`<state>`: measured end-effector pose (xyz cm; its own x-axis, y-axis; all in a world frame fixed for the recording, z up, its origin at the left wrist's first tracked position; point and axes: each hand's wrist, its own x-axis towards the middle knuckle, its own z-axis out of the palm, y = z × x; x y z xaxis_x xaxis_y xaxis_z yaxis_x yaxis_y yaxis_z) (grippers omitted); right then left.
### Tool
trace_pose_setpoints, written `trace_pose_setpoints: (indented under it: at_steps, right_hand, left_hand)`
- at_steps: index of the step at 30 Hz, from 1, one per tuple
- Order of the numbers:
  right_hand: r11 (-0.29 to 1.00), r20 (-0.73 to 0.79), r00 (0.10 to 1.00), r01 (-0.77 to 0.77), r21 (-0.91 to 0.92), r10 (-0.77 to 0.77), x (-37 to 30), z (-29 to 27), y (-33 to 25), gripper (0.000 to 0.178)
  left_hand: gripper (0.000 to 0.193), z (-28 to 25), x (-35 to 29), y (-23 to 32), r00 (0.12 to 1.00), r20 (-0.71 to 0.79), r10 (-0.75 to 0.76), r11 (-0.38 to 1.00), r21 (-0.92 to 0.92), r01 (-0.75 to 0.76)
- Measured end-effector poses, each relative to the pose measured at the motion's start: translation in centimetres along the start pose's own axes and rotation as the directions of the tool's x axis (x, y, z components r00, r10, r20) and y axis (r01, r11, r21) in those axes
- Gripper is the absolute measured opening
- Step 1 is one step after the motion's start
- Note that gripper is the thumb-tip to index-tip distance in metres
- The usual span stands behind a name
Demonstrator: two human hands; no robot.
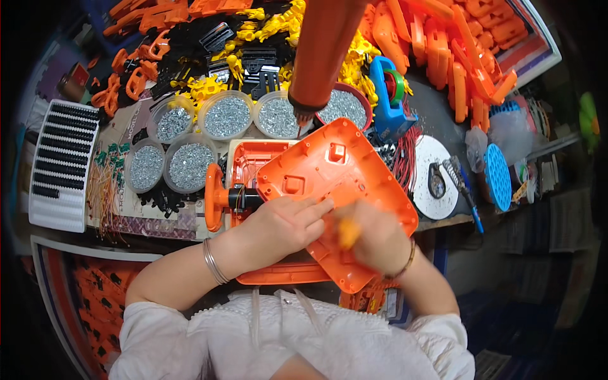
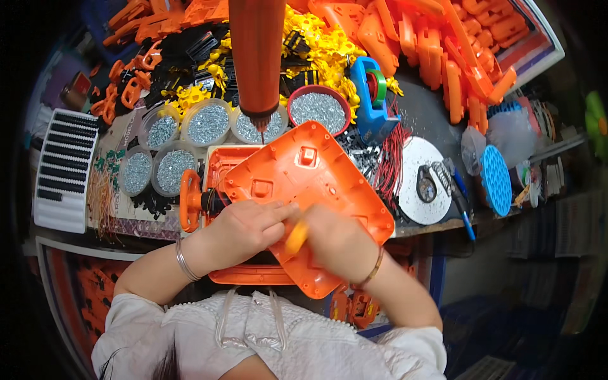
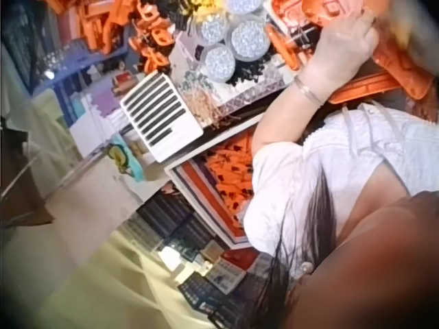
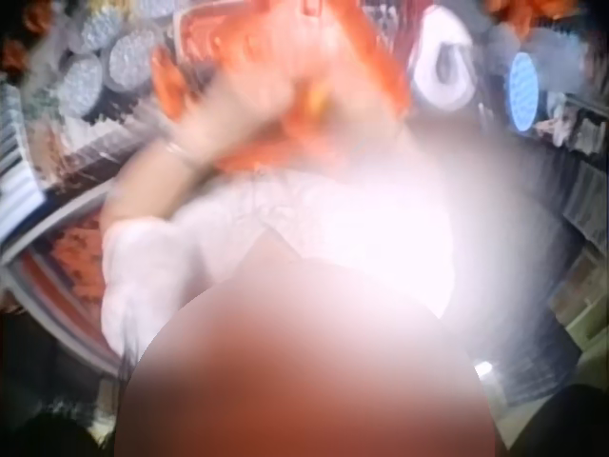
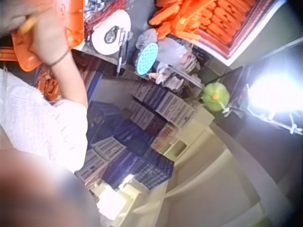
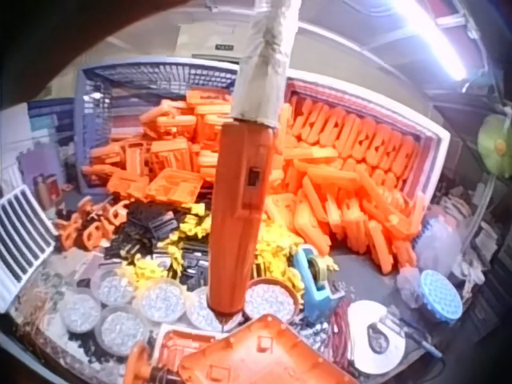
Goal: The person assembles a plastic toy gun by securing its internal components and body with screws using a powered screwdriver.
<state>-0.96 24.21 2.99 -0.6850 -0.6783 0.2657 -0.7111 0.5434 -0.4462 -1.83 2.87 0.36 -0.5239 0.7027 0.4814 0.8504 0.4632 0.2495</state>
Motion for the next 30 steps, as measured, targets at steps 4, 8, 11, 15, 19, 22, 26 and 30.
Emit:
trace_pose_setpoints:
  at_steps: [4, 8, 11, 15, 19, 22, 26, 30]
  right_hand:
    - [0.99, -0.192, 0.978, 0.103, 0.095, -0.083, 0.7, -1.8, 1.6, 0.021]
    - [0.759, -0.299, 0.754, -0.379, 0.53, 0.586, 2.4, -5.2, 5.9, 0.016]
    - [0.531, 0.087, 0.626, -0.72, 0.447, 0.775, 0.4, -3.9, 12.9, 0.028]
    - [0.686, 0.004, 0.72, -0.664, 0.297, 0.694, -1.1, -0.2, 15.2, 0.033]
    - [0.656, -0.154, 0.693, -0.552, 0.515, 0.704, -1.4, -1.2, 14.7, 0.036]
    - [0.047, -0.03, 0.467, -0.025, 0.999, 0.884, -0.6, -4.6, 13.6, 0.03]
    - [0.579, -0.588, 0.366, 0.148, 0.802, 0.721, 4.6, -4.5, 2.6, 0.023]
    - [0.96, -0.464, 0.873, 0.012, -0.281, -0.147, 4.8, -0.3, -1.3, 0.046]
  left_hand:
    - [0.011, -0.1, -0.1, -0.1, 0.995, 0.097, -0.03, 1.0, 0.001, 0.03]
    - [0.018, -0.4, -0.2, 0.8, 0.997, 0.075, -0.023, 0.999, 0.033, 0.021]
    - [0.05, 0.2, 0.8, 1.8, 0.98, 0.199, 0.004, 0.971, 0.232, -0.051]
    - [0.049, 0.3, 1.0, 1.6, 0.976, 0.217, -0.02, 0.973, 0.227, -0.031]
    - [0.049, -3.1, 1.6, 0.5, 0.998, -0.048, 0.026, 0.987, 0.158, -0.018]
    - [0.027, -5.0, 2.3, 1.0, 0.788, -0.372, -0.491, 0.807, -0.534, 0.251]
    - [0.024, -3.6, 2.0, 1.5, 0.504, -0.193, -0.842, 0.3, -0.944, 0.139]
    - [0.045, -1.6, 0.3, 1.6, 0.552, 0.02, -0.833, -0.089, -0.991, -0.097]
